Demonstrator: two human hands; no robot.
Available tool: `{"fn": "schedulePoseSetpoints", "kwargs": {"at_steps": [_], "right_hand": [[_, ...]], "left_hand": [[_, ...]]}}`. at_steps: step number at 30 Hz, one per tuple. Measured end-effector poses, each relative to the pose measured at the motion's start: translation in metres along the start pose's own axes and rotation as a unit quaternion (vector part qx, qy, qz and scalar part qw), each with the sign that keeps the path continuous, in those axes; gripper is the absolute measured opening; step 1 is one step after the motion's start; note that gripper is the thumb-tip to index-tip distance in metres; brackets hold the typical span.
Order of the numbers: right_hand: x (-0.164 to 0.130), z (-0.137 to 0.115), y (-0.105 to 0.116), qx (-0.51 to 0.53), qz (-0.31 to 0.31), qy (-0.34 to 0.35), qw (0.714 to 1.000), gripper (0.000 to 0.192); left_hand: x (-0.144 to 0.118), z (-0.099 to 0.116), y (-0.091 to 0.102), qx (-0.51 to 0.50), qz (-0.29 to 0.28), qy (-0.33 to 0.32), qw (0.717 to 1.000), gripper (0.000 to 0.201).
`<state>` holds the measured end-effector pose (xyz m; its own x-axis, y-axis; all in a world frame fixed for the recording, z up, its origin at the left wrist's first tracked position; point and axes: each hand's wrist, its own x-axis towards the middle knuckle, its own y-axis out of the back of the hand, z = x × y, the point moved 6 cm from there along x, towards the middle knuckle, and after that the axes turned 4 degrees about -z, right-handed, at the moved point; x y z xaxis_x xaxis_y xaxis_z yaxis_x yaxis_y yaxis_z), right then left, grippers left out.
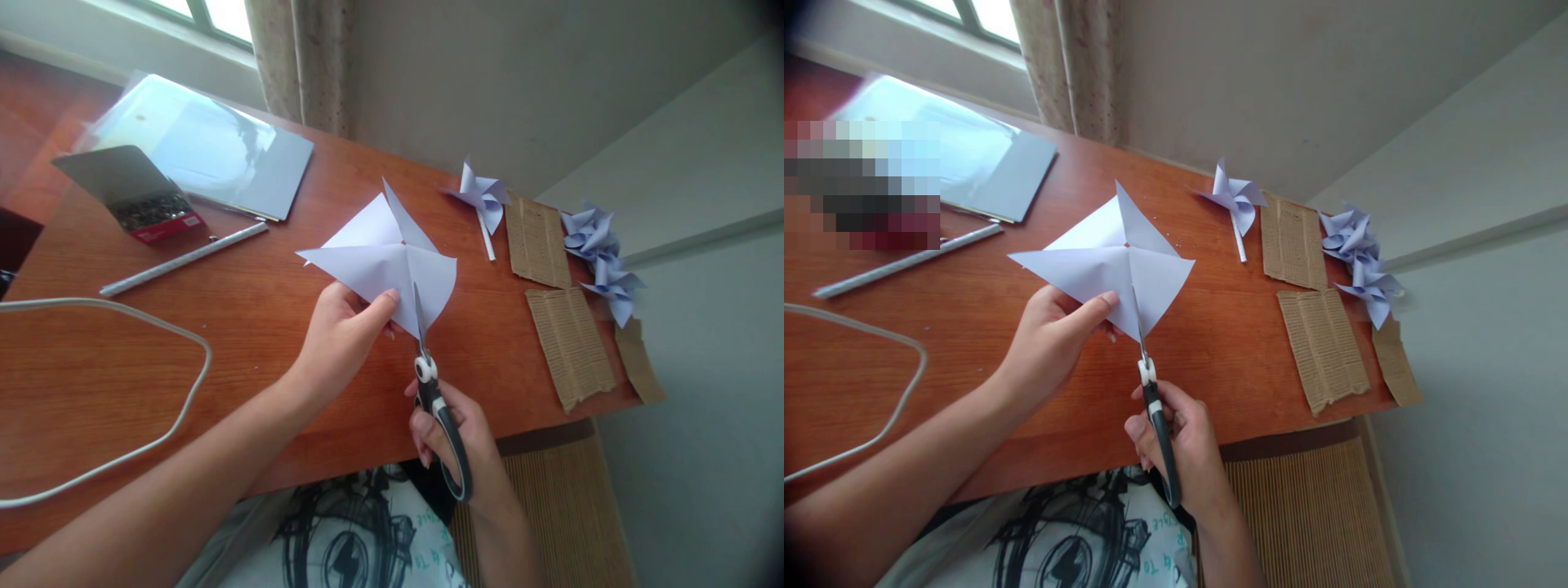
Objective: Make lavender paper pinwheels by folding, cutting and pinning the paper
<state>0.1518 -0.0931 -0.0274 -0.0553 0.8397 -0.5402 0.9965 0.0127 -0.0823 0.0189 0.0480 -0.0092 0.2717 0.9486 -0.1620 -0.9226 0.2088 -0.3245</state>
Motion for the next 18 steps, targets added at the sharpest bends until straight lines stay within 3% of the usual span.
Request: {"fn": "schedulePoseSetpoints", "kwargs": {"at_steps": [18], "right_hand": [[-0.0008, 0.0014, -0.0038, 0.019, 0.003, 0.000, 1.000, 0.041]], "left_hand": [[-0.0009, 0.0016, -0.0007, 0.001, 0.006, 0.010, 1.000, 0.018]]}}
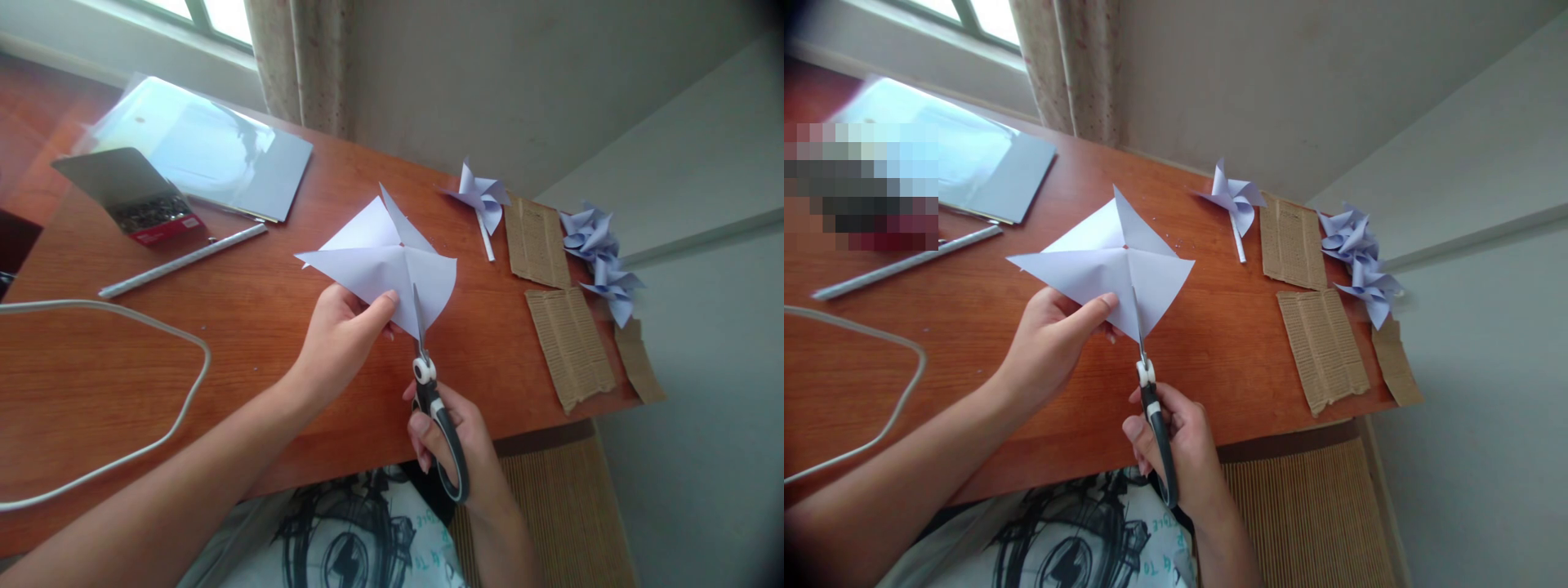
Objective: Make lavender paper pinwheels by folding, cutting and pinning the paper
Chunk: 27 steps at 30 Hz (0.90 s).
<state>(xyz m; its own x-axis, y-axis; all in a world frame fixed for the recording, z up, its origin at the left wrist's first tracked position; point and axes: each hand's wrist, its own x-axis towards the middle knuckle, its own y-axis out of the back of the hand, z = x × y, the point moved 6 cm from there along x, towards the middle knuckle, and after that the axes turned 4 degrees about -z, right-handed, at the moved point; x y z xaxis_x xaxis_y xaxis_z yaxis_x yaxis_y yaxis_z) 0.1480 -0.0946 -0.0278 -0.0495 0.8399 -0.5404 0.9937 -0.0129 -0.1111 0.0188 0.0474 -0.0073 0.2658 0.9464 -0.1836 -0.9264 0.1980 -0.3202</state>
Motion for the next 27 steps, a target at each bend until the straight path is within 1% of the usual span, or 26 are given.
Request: {"fn": "schedulePoseSetpoints", "kwargs": {"at_steps": [7, 10, 13, 17, 23, 27], "right_hand": [[0.000, -0.003, -0.003, 0.019, -0.019, 0.008, 1.000, 0.045], [-0.002, -0.006, -0.004, 0.052, -0.021, 0.016, 0.998, 0.051], [-0.003, -0.007, -0.005, 0.066, -0.018, 0.014, 0.998, 0.052], [-0.002, -0.008, -0.006, 0.062, -0.024, 0.016, 0.998, 0.053], [-0.002, -0.012, -0.003, 0.047, -0.001, 0.013, 0.999, 0.054], [-0.002, -0.012, -0.001, 0.044, -0.001, 0.016, 0.999, 0.052]], "left_hand": [[-0.001, 0.001, 0.000, -0.011, 0.011, 0.000, 1.000, 0.016], [-0.001, 0.001, -0.001, -0.006, 0.008, 0.002, 1.000, 0.017], [0.000, 0.002, -0.002, -0.006, 0.002, 0.004, 1.000, 0.017], [0.000, 0.001, -0.002, -0.009, -0.002, 0.005, 1.000, 0.015], [-0.001, 0.002, -0.005, 0.006, -0.029, 0.003, 1.000, 0.017], [-0.002, 0.006, -0.008, 0.029, -0.036, -0.006, 0.999, 0.013]]}}
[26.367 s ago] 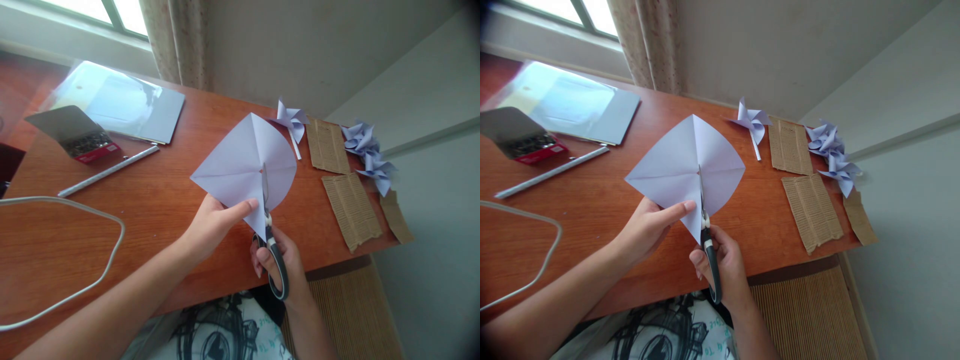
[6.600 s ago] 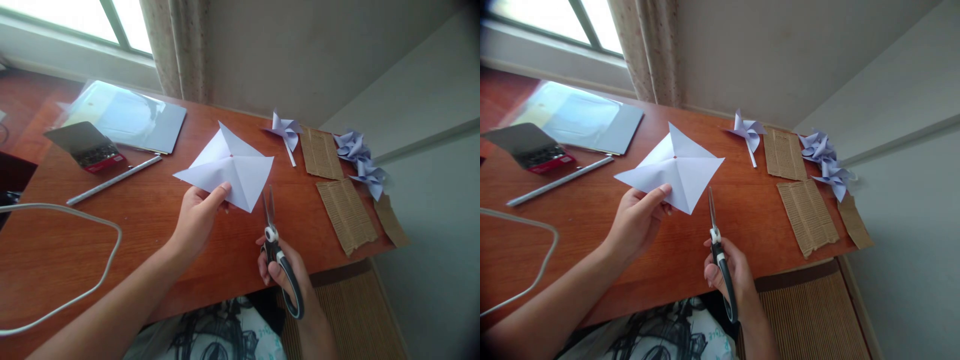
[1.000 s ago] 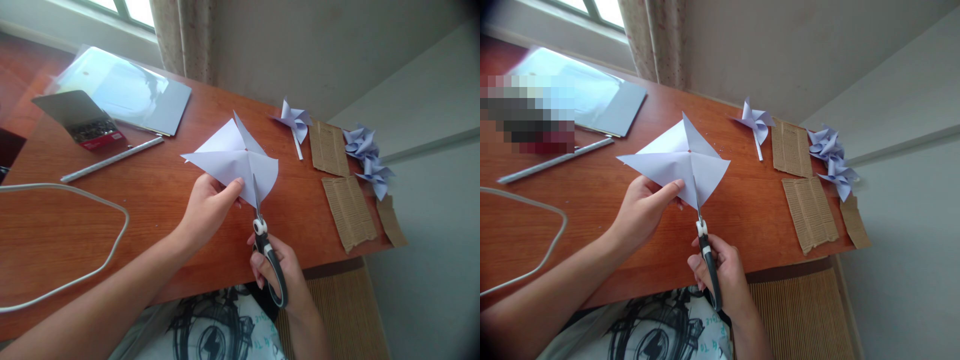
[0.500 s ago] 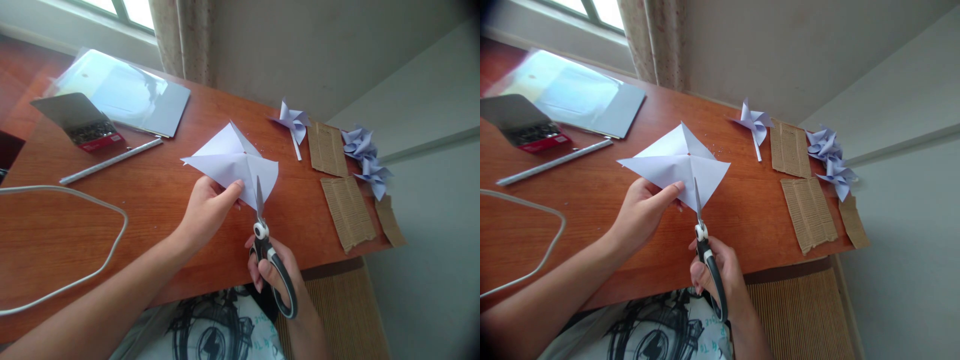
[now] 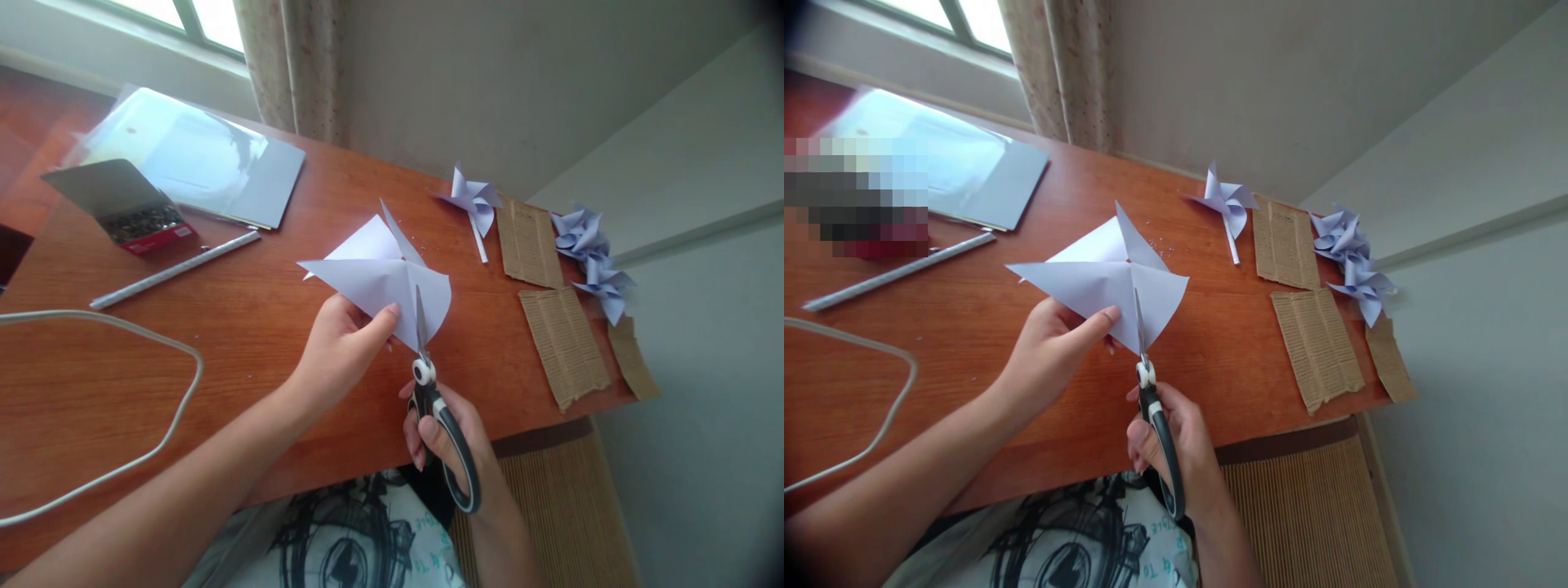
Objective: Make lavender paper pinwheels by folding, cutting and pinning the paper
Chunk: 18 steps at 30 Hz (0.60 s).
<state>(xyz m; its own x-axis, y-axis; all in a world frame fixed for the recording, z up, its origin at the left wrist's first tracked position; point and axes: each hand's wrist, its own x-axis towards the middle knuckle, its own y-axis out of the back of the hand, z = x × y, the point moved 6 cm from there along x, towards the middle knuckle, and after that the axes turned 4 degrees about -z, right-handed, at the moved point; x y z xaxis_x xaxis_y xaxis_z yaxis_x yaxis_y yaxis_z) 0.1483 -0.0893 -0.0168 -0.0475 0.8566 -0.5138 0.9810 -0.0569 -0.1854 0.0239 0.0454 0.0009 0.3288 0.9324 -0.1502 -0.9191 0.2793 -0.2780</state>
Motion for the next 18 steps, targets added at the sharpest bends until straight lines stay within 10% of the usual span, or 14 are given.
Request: {"fn": "schedulePoseSetpoints", "kwargs": {"at_steps": [18], "right_hand": [[0.0059, -0.0045, 0.0003, 0.001, -0.009, 0.029, 1.000, 0.048]], "left_hand": [[-0.0019, -0.0024, -0.0086, 0.015, -0.051, 0.020, 0.998, 0.015]]}}
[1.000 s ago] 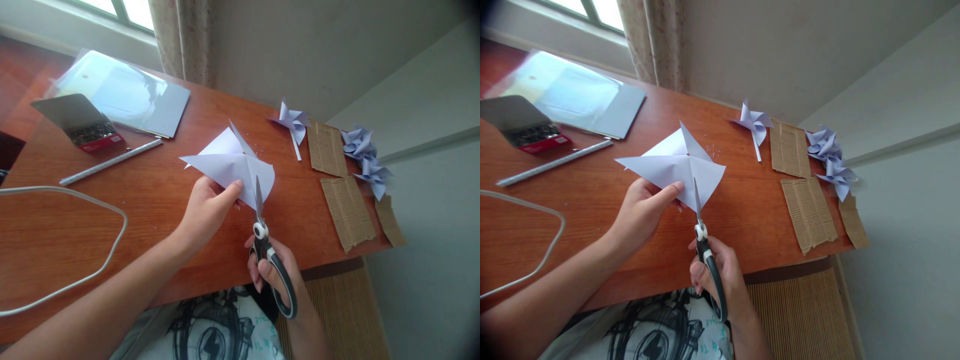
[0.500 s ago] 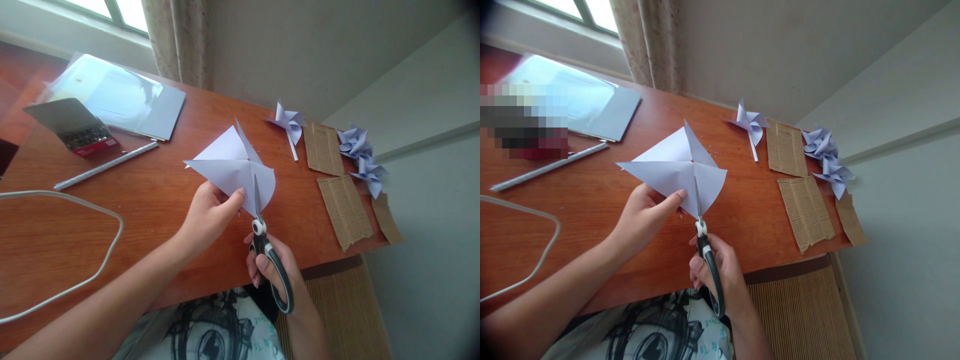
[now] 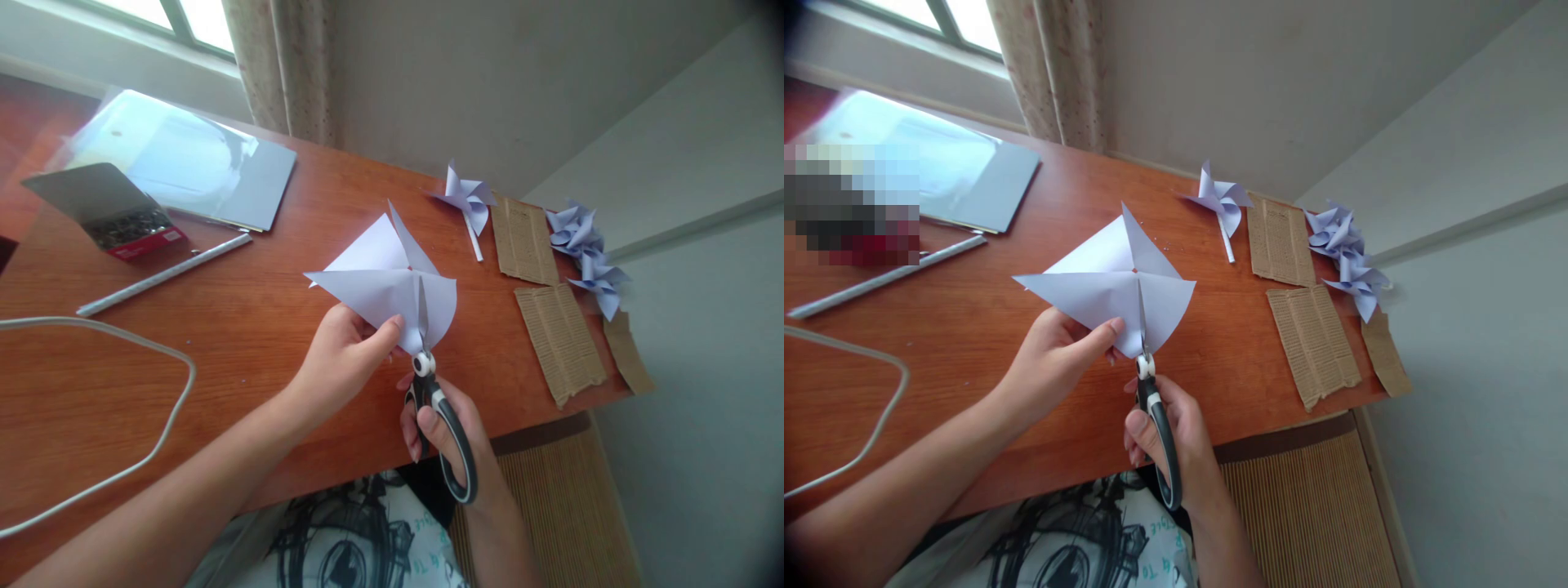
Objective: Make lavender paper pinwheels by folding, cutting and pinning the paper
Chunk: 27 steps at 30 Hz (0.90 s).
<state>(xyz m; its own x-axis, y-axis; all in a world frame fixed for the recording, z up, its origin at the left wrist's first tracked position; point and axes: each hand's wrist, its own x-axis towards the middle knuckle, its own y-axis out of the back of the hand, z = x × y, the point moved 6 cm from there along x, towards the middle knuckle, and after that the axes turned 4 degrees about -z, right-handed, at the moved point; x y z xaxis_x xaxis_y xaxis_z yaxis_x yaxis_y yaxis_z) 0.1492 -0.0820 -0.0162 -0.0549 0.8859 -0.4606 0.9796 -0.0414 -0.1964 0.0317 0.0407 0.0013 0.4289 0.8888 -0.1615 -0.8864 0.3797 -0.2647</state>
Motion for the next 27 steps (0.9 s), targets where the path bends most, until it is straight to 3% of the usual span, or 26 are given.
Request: {"fn": "schedulePoseSetpoints", "kwargs": {"at_steps": [27], "right_hand": [[0.0001, 0.0058, 0.0014, -0.004, -0.008, 0.019, 1.000, 0.037]], "left_hand": [[-0.0009, 0.0019, -0.0013, -0.030, -0.005, -0.015, 0.999, 0.012]]}}
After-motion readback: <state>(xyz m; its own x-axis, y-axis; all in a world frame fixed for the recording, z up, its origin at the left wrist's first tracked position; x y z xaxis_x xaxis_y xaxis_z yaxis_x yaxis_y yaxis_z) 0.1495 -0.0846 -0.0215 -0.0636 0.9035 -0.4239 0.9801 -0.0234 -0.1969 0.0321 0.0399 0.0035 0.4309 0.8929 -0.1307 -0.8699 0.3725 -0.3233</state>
